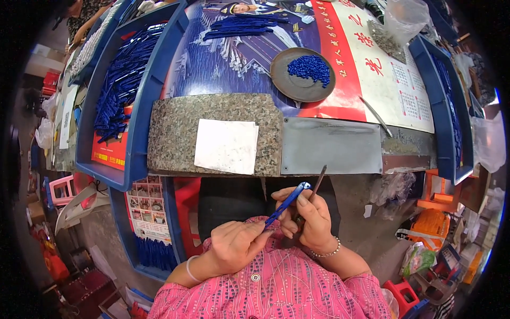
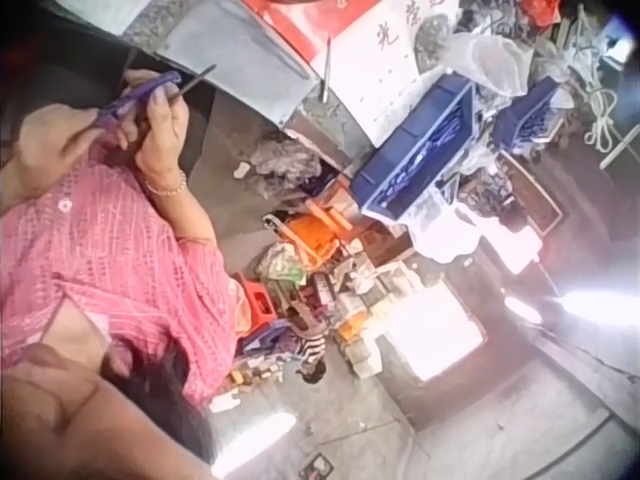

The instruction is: The person is assembling and inspecting small blue plastic pen components using a thin metal tool at a workstation.

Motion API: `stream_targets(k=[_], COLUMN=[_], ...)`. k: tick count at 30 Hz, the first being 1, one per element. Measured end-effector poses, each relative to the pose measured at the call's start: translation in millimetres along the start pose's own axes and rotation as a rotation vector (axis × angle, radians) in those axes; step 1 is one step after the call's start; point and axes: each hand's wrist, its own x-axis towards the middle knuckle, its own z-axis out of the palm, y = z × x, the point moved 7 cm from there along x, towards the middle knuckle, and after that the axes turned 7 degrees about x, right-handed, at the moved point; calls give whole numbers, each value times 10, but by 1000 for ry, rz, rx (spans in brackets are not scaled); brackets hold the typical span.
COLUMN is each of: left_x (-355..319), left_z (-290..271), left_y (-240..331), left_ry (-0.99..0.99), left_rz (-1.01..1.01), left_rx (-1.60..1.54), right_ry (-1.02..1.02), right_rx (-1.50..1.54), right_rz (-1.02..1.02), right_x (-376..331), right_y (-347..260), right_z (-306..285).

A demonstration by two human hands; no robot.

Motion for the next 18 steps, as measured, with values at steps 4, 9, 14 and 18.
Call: stream_targets(k=[4, 9, 14, 18], left_x=[20, -27, -51, -74], left_z=[-4, 29, 65, 104], left_y=[4, -57, -100, -126], left_ry=[-4, -58, -79, -96], left_rz=[-13, -126, -221, -270], left_rx=[1, -87, -145, -208], right_ry=[-15, 12, 69, 64], right_rx=[2, -12, -93, -103], right_rz=[-5, 33, 42, 42], right_x=[8, -11, -3, -1], right_y=[5, 15, 13, 6], right_z=[-4, -21, -28, -36])
